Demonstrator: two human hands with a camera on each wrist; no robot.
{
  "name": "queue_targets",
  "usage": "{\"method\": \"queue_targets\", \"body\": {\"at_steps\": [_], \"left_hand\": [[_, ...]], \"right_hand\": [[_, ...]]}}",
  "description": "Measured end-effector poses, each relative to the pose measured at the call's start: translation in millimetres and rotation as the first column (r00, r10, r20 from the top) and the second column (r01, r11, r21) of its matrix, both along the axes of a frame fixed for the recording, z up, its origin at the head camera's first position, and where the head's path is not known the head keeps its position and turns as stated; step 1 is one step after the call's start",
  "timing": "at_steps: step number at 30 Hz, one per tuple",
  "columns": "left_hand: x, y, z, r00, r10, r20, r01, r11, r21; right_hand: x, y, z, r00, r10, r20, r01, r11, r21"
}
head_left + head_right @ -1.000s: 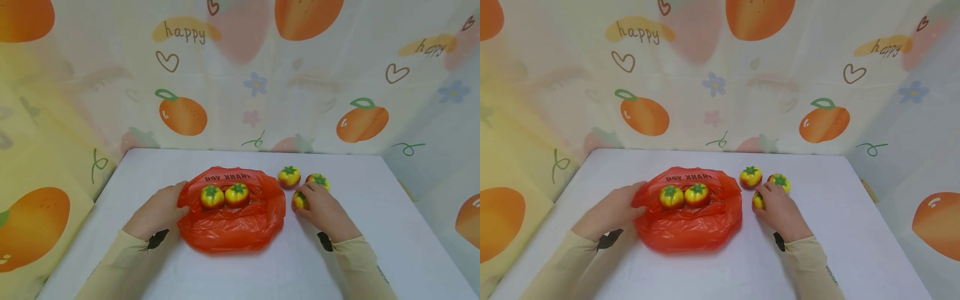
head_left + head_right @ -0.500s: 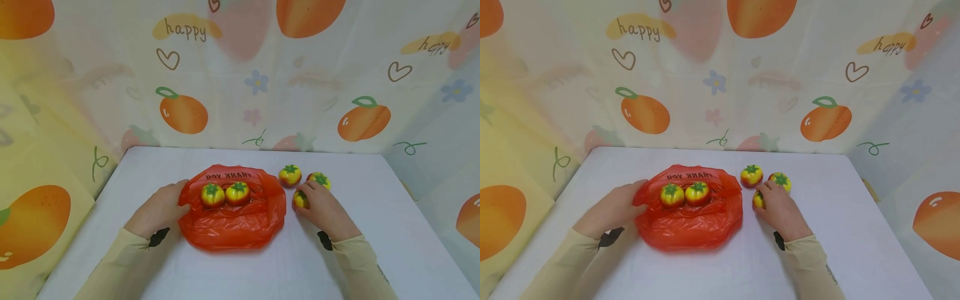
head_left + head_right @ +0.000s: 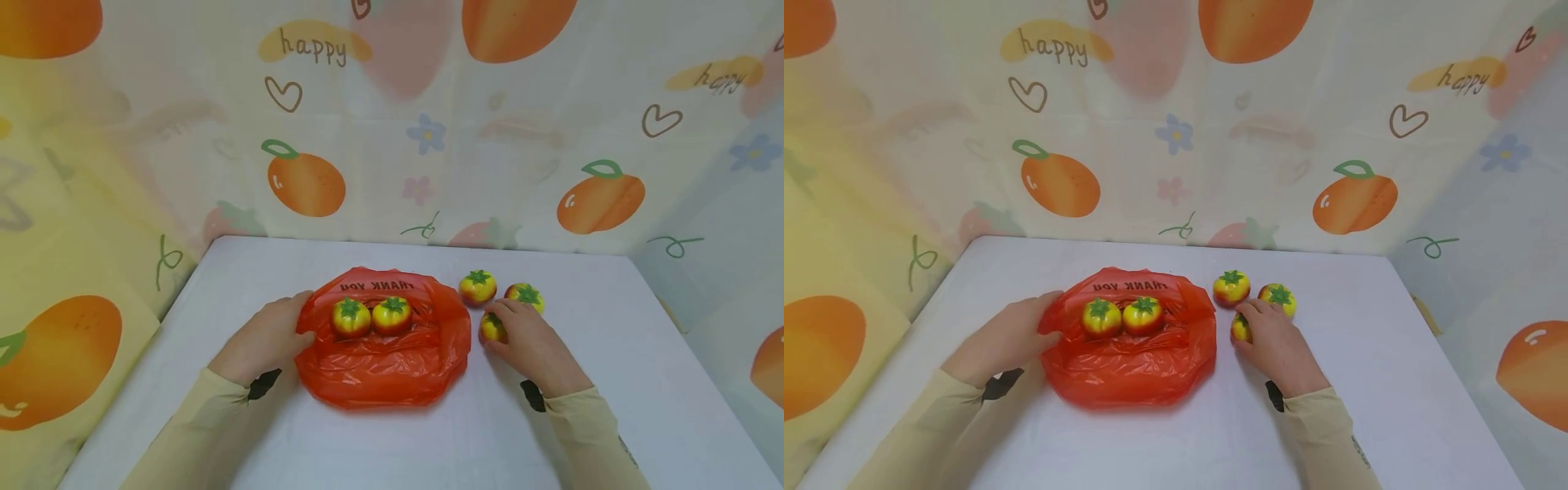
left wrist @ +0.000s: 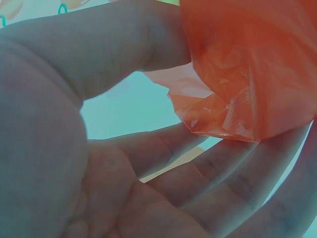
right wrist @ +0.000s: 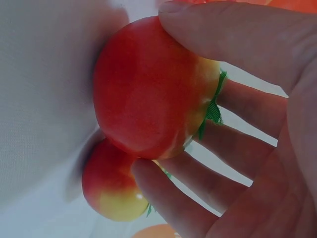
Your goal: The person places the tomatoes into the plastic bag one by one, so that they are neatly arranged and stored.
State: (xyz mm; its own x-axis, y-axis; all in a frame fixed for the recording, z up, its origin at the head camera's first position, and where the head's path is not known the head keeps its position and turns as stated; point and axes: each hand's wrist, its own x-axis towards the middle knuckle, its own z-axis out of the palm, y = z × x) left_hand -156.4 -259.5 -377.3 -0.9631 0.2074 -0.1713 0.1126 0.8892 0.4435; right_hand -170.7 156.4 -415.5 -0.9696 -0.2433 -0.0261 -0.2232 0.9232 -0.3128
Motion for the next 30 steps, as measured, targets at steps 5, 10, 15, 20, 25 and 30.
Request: {"method": "queue_targets", "body": {"at_steps": [5, 10, 15, 20, 25, 30], "left_hand": [[-0.6, 1.9, 0.5, 1.000, 0.004, 0.005, -0.004, 1.000, -0.008], [-1.0, 1.6, 0.1, 1.000, 0.006, 0.010, -0.006, 1.000, -0.008], [-0.5, 0.7, -0.8, 1.000, 0.000, 0.003, 0.000, 1.000, -0.005], [0.4, -1.0, -1.3, 1.000, -0.002, -0.004, 0.002, 1.000, 0.000], [0.6, -1.0, -1.1, 1.000, -0.003, -0.007, 0.003, 1.000, -0.005], [-0.9, 2.3, -0.8, 1.000, 0.010, 0.019, -0.009, 1.000, -0.014]], "right_hand": [[1.0, 2, -1.5, 1.000, 0.013, -0.011, -0.013, 1.000, -0.008], [0.5, 2, 1.2, 1.000, 0.024, -0.017, -0.024, 1.000, -0.020], [0.8, 4, 5.5, 1.000, 0.006, 0.000, -0.006, 0.999, -0.035], [0.5, 7, 10.2, 1.000, -0.009, -0.013, 0.009, 0.999, -0.032], [0.6, 11, 14.4, 0.998, 0.012, -0.064, -0.015, 0.999, -0.048], [4.1, 15, 20.8, 0.995, 0.037, -0.089, -0.046, 0.994, -0.102]]}}
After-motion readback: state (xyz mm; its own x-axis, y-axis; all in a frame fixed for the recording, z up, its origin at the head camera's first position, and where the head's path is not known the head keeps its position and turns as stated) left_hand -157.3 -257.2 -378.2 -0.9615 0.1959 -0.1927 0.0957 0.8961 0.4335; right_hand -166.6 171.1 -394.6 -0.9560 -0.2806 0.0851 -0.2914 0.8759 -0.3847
